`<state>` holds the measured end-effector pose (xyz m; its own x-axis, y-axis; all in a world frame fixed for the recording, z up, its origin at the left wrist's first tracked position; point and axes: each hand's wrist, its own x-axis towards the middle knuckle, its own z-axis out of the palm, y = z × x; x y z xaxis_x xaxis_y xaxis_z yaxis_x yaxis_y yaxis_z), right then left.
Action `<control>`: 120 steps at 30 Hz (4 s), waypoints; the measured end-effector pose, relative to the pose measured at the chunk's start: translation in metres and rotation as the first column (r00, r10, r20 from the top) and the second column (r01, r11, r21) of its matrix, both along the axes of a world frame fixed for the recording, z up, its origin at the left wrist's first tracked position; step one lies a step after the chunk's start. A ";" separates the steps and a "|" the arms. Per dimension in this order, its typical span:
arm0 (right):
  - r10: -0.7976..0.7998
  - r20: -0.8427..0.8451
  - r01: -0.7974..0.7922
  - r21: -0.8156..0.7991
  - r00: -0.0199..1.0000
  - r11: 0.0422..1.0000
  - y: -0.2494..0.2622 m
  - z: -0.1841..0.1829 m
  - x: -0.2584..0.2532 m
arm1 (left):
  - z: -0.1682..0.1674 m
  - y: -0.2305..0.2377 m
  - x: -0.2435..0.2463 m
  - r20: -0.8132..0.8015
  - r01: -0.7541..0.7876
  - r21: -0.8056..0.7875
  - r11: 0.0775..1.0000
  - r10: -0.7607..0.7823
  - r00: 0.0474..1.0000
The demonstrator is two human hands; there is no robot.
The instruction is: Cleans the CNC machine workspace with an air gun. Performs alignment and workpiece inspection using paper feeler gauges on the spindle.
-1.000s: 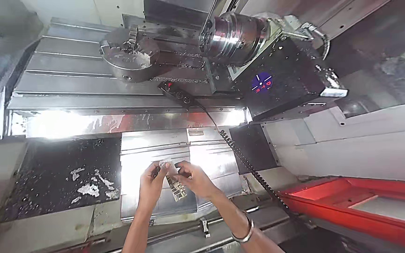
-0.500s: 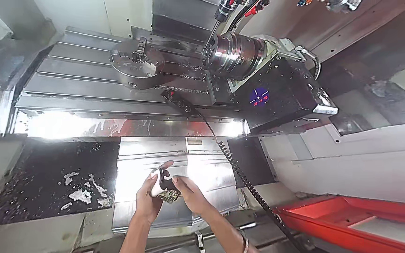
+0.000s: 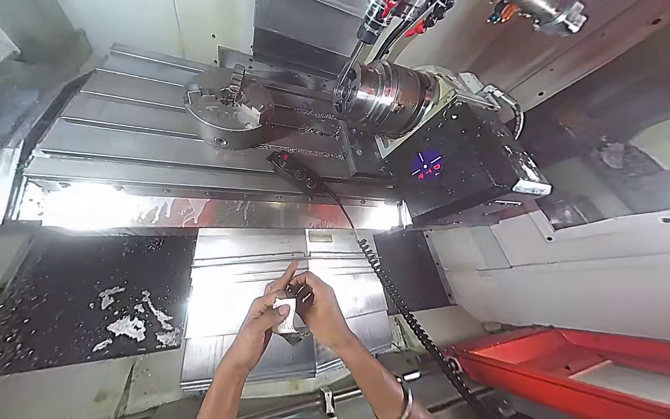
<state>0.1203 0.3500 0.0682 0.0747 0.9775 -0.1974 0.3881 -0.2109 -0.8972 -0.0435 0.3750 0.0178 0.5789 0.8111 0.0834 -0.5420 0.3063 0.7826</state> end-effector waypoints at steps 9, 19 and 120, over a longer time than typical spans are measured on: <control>-0.164 -0.315 0.197 0.075 0.935 0.978 0.020 0.027 0.036 | 0.012 0.011 -0.022 -0.225 -0.478 -0.328 0.814 0.424 0.877; -0.127 -0.604 0.257 0.134 0.787 0.957 0.049 0.050 0.057 | 0.020 0.037 -0.016 -0.225 -0.516 -0.425 0.744 0.466 0.856; -0.032 0.280 -0.027 0.204 0.959 0.979 0.057 -0.029 0.174 | 0.134 0.491 0.223 -0.448 0.290 0.893 0.343 0.737 0.506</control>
